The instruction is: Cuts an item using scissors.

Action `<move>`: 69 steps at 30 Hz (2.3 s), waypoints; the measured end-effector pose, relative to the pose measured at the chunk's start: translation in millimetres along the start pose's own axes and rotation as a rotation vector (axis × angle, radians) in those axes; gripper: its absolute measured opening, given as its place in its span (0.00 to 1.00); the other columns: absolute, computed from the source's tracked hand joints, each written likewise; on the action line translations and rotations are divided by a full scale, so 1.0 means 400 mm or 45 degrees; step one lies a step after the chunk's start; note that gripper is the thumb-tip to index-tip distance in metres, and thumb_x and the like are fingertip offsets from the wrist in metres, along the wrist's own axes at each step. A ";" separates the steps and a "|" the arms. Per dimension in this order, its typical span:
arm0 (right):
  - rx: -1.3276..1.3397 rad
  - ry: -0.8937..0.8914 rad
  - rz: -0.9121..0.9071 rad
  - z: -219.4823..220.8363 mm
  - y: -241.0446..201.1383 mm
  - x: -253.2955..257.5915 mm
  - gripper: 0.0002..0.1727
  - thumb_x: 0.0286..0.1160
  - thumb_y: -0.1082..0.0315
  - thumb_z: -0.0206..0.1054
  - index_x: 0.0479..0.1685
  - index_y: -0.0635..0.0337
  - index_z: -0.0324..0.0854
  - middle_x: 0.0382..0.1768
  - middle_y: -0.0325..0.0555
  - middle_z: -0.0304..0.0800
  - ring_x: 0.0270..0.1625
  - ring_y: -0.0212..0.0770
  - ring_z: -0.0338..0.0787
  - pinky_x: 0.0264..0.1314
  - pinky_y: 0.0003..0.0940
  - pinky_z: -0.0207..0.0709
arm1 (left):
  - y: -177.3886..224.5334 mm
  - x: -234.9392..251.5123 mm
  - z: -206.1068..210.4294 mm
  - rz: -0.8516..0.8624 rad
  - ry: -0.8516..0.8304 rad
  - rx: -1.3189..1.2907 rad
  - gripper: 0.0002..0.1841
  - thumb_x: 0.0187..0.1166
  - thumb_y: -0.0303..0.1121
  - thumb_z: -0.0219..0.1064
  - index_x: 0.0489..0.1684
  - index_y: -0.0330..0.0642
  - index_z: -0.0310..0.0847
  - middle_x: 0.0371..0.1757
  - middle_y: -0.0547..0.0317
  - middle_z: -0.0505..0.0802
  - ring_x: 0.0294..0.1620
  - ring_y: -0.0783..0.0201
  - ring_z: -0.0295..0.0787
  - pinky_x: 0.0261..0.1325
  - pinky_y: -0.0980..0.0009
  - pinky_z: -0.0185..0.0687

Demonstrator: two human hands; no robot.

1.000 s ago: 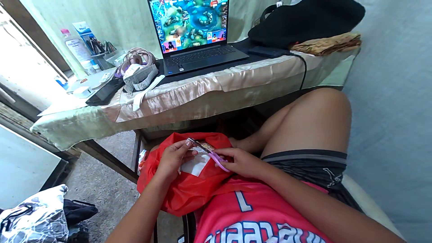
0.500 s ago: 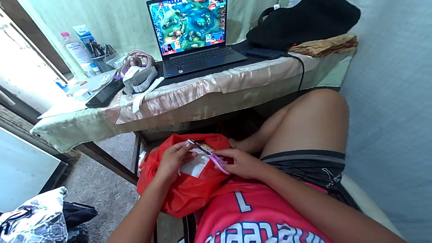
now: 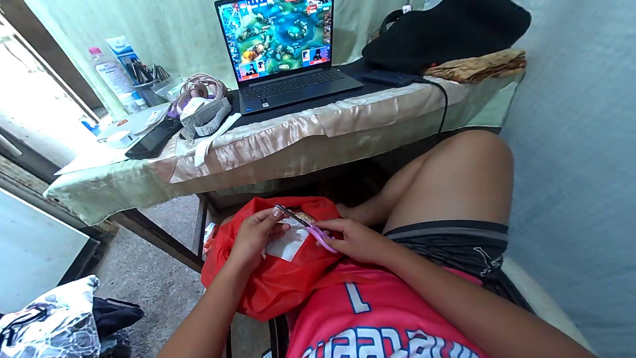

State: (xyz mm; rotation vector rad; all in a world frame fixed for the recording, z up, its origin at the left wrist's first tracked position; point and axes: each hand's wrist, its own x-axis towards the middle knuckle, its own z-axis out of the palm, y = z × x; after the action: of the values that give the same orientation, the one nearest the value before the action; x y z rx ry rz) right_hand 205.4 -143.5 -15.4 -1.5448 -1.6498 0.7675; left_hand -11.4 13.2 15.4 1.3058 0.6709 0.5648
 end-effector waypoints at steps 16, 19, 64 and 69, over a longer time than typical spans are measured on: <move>-0.004 0.013 0.031 0.001 0.001 0.001 0.20 0.86 0.60 0.64 0.74 0.50 0.83 0.51 0.36 0.93 0.50 0.25 0.90 0.59 0.25 0.83 | 0.002 -0.003 0.002 0.002 0.005 -0.006 0.15 0.89 0.35 0.62 0.61 0.33 0.85 0.53 0.47 0.95 0.45 0.55 0.96 0.53 0.61 0.94; 0.001 0.011 0.045 0.001 0.001 0.002 0.20 0.86 0.60 0.64 0.74 0.50 0.83 0.51 0.36 0.93 0.50 0.25 0.90 0.59 0.25 0.83 | 0.003 -0.003 0.004 -0.001 0.004 -0.006 0.15 0.89 0.35 0.62 0.61 0.34 0.86 0.52 0.48 0.96 0.45 0.56 0.96 0.52 0.61 0.94; 0.019 -0.001 0.062 0.001 0.001 0.000 0.20 0.85 0.59 0.65 0.73 0.50 0.83 0.48 0.35 0.93 0.47 0.25 0.89 0.55 0.24 0.83 | 0.002 -0.003 0.003 -0.001 -0.007 -0.009 0.15 0.90 0.35 0.61 0.63 0.34 0.84 0.54 0.47 0.95 0.46 0.56 0.96 0.53 0.61 0.93; 0.025 -0.003 0.072 0.001 -0.002 0.001 0.20 0.85 0.58 0.65 0.73 0.51 0.83 0.49 0.35 0.93 0.48 0.25 0.90 0.57 0.25 0.83 | 0.003 -0.005 0.004 0.003 -0.001 -0.006 0.15 0.90 0.35 0.61 0.63 0.34 0.84 0.54 0.47 0.95 0.46 0.56 0.96 0.54 0.61 0.93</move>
State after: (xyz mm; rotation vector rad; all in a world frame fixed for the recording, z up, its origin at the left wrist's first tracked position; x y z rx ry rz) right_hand 204.6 -143.3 -15.0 -1.5828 -1.6017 0.8132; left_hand -11.7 11.0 16.9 1.3023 0.6670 0.5674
